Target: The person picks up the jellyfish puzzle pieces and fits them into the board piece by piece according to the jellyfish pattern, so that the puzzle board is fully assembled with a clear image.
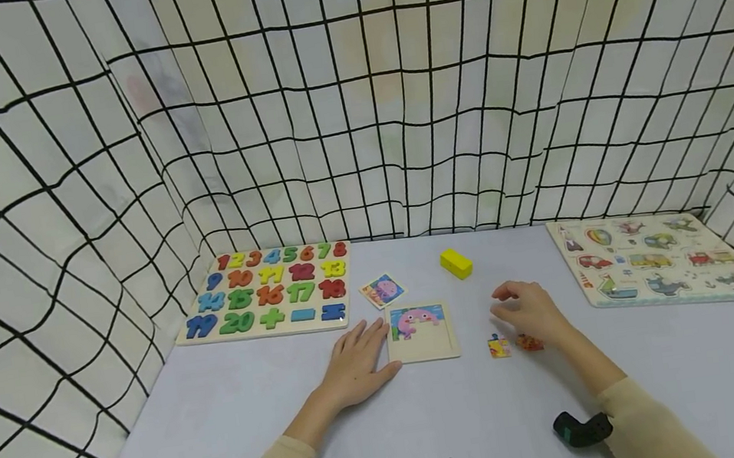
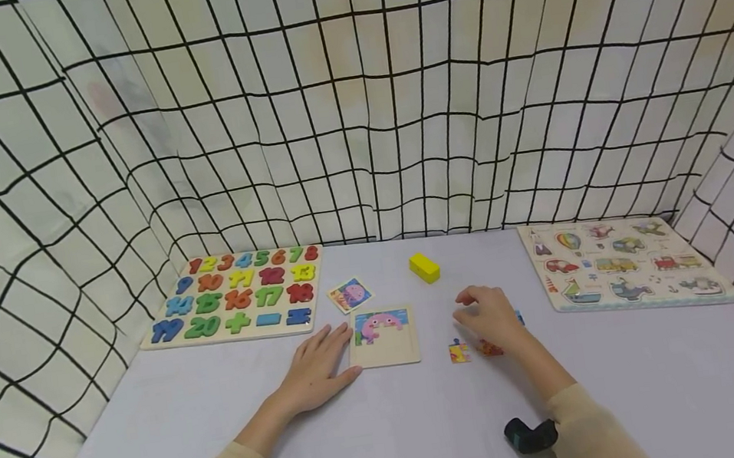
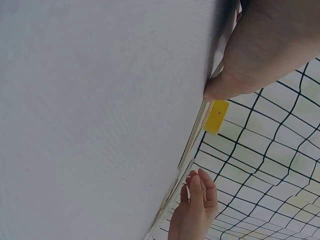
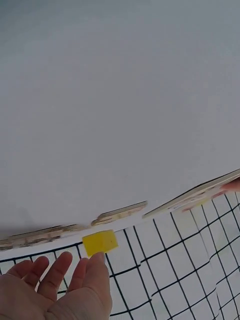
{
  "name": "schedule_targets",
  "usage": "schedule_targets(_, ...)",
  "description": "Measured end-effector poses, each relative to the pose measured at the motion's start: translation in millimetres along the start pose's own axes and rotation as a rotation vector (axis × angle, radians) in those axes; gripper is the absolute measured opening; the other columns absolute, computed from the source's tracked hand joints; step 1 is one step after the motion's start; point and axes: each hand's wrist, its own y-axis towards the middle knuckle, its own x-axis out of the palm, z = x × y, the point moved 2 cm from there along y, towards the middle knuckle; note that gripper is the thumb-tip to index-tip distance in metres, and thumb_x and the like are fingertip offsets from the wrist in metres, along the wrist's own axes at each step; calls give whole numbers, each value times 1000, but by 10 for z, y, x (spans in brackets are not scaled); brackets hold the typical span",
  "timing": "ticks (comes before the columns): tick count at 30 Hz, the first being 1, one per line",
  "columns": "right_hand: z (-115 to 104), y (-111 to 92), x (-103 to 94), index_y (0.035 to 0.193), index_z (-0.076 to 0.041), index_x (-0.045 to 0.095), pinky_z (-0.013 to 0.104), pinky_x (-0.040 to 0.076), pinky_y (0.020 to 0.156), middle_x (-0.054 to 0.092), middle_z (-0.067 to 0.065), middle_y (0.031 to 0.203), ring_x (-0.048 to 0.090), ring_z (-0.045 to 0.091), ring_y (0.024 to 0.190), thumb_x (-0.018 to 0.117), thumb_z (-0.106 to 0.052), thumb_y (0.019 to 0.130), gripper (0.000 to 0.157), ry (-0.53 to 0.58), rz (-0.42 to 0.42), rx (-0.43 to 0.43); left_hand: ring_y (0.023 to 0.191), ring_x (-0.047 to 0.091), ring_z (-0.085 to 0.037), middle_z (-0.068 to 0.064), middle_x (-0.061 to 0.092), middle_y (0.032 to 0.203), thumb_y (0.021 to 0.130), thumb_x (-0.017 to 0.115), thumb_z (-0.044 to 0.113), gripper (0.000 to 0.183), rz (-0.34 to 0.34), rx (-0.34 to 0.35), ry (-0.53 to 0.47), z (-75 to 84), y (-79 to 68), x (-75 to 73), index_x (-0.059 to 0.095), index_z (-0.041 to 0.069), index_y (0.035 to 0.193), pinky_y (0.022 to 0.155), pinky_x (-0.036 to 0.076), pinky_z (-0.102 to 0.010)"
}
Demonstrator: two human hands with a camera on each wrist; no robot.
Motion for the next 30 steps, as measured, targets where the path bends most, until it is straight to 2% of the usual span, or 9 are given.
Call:
schedule_targets(4,147,-72,-114,104,-3,62,48,42,86,62,12,102,53,31,101,67,-19,83,27,-21,0,-22,136,15,-30,-7,28,148,89,50,50,69,0,1,-5,3,0,20,34,9,142,105,14,-53)
schedule_targets(8,256,-138,-198,108,-2,62,50,39,84,61,15,107,49,34,102,67,-27,83,35,-81,-9,-36,136,16,-31,-8,28,148,89,50,48,67,12,10,-10,14,-7,16,35,8,141,105,14,-54)
schedule_targets(15,385,-210,-220,110,-5,61,57,33,79,53,22,115,42,39,102,71,-38,77,48,-174,-36,-14,136,15,-30,-7,27,148,90,49,48,67,4,8,4,7,-3,18,33,9,142,105,13,-53)
schedule_targets(30,392,-224,-197,106,-8,64,59,30,77,50,22,114,39,41,103,74,-35,75,42,-169,-30,-4,136,15,-30,-7,27,148,90,48,50,68,1,8,8,-6,-5,29,33,9,142,105,13,-54)
